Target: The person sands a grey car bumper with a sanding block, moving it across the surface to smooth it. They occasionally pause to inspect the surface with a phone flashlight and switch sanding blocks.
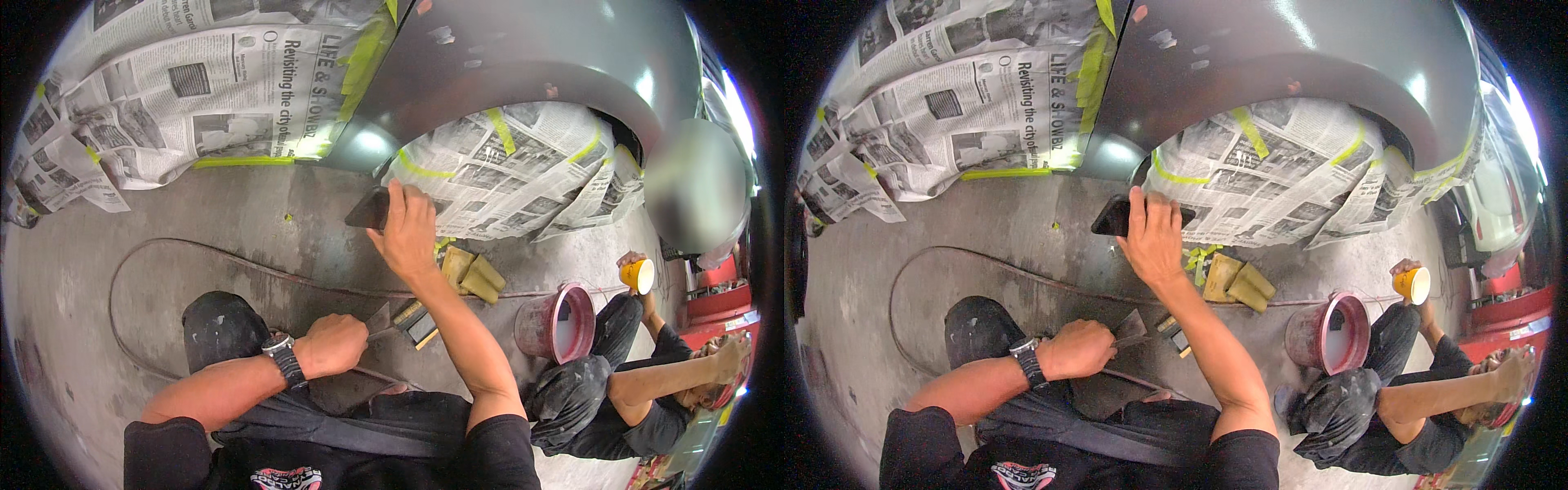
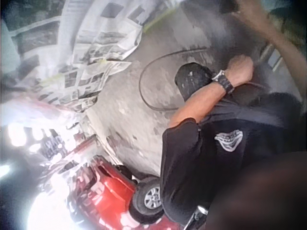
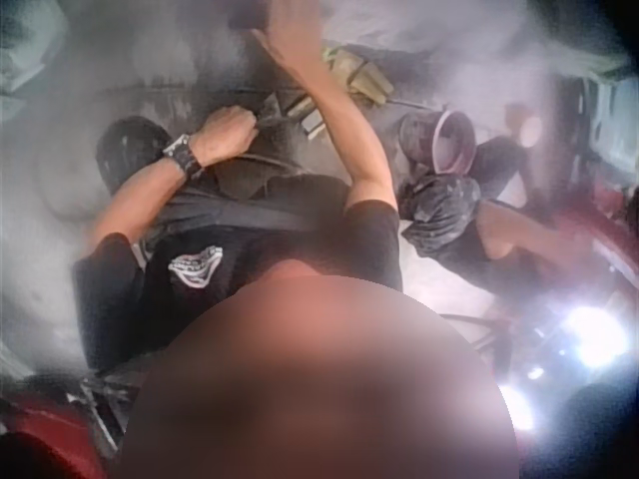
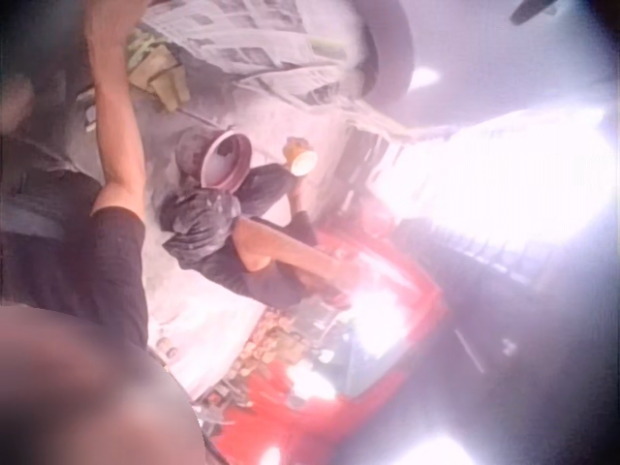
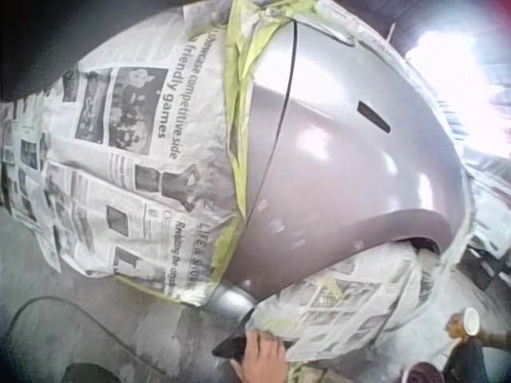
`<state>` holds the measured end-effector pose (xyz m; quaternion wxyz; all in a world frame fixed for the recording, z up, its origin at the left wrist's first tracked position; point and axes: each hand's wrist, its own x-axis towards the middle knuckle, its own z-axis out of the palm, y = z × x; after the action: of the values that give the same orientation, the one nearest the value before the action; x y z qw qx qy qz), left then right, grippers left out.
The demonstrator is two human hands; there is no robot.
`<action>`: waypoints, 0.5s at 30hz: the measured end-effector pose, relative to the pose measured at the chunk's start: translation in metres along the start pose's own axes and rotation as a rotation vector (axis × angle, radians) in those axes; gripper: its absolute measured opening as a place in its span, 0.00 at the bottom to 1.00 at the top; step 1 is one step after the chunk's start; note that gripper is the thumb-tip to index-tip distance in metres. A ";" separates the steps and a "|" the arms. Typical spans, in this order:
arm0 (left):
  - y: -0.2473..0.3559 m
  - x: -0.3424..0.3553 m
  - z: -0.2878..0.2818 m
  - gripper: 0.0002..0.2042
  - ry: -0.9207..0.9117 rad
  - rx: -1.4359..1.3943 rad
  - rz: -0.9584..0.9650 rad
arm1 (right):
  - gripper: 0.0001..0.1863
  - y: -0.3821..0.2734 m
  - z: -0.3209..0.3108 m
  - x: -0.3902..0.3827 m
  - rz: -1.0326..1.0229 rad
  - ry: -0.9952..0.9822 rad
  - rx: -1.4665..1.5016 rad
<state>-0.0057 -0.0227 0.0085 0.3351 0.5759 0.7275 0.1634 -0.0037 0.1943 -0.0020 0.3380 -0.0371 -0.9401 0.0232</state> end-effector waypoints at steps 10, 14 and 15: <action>0.002 0.005 -0.007 0.15 -0.015 0.018 -0.014 | 0.61 -0.013 -0.036 0.039 0.028 0.164 0.068; -0.004 0.006 -0.003 0.14 0.002 0.016 0.009 | 0.58 -0.014 -0.066 0.064 0.062 0.306 0.066; -0.004 0.007 -0.003 0.14 0.015 0.018 0.019 | 0.58 -0.012 -0.072 0.067 0.074 0.321 0.059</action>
<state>-0.0110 -0.0171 0.0061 0.3228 0.5846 0.7260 0.1642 -0.0103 0.1898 0.0965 0.4839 -0.0651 -0.8708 0.0570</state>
